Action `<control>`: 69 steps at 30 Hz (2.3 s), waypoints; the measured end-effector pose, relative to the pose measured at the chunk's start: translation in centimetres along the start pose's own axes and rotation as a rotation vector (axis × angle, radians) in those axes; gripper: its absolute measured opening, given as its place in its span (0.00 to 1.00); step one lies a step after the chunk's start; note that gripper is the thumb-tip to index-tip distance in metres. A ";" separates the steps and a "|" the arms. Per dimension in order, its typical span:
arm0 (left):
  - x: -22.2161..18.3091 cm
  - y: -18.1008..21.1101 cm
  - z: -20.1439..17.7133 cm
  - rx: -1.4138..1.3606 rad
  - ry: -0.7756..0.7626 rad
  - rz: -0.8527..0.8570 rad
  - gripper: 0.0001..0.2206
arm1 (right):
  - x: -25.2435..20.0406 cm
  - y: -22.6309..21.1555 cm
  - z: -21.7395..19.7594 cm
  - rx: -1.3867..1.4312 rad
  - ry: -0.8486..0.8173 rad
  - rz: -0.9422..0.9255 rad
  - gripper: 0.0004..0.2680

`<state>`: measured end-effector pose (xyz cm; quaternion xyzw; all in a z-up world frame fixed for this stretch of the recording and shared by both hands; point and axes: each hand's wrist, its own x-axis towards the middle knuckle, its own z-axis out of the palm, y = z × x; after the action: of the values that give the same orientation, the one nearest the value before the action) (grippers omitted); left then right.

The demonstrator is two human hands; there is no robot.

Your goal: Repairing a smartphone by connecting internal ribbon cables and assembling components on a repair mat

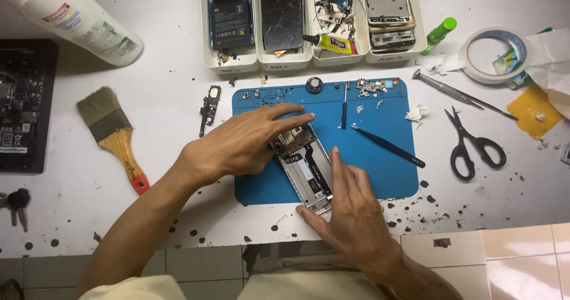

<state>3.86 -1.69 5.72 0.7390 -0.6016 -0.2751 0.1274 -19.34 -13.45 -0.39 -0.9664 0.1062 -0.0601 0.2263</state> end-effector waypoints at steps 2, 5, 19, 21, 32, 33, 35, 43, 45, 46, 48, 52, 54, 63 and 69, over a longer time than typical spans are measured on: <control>-0.3 -0.5 0.4 -0.011 0.010 0.053 0.40 | 0.4 0.8 -1.1 0.002 -0.094 0.009 0.47; -1.5 -0.2 0.8 -0.052 -0.001 0.047 0.40 | 1.6 1.9 -3.8 0.061 -0.242 -0.037 0.46; -4.8 6.9 11.6 0.246 0.805 -0.487 0.36 | 15.0 4.4 -7.6 -0.165 -0.594 -0.817 0.27; -4.4 7.8 12.8 0.265 0.827 -0.641 0.36 | 15.8 4.5 -6.2 -0.426 -0.447 -1.090 0.34; -3.8 9.6 14.9 0.167 0.854 -0.730 0.39 | 17.4 4.5 -3.7 -0.685 -0.325 -1.307 0.42; -4.0 9.6 14.8 0.156 0.844 -0.716 0.39 | 17.5 4.5 -3.6 -0.686 -0.291 -1.318 0.38; -4.1 9.7 14.9 0.141 0.850 -0.718 0.38 | 17.6 4.9 -3.1 -0.700 -0.298 -1.316 0.38; -3.7 9.8 15.2 0.119 0.896 -0.758 0.42 | 15.9 5.9 -3.5 -0.586 -0.248 -1.236 0.32; -3.4 9.7 15.4 0.146 0.909 -0.768 0.45 | 15.8 6.0 -3.8 -0.530 -0.255 -1.214 0.32; -3.5 9.6 15.4 0.149 0.910 -0.764 0.45 | 16.0 6.1 -3.7 -0.532 -0.251 -1.212 0.32; -3.4 9.6 15.4 0.122 0.926 -0.759 0.43 | 16.3 6.4 -3.4 -0.472 -0.339 -1.179 0.28; -3.3 9.5 14.9 0.121 0.920 -0.746 0.44 | 17.4 6.6 -2.3 -0.491 -0.333 -1.200 0.33; -3.2 9.5 15.0 0.157 0.906 -0.761 0.44 | 18.1 6.4 -2.0 -0.510 -0.369 -1.228 0.28; -3.2 9.5 15.1 0.137 0.876 -0.774 0.44 | 18.4 5.6 -1.9 -0.504 -0.420 -1.226 0.36; -4.3 9.5 15.4 0.119 0.832 -0.668 0.40 | 12.5 3.7 -7.2 -0.406 -0.386 -0.659 0.27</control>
<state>-13.09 2.26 -0.80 0.9428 -0.2468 0.0501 0.2184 -9.07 -22.62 5.21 -0.9671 -0.2425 0.0746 0.0158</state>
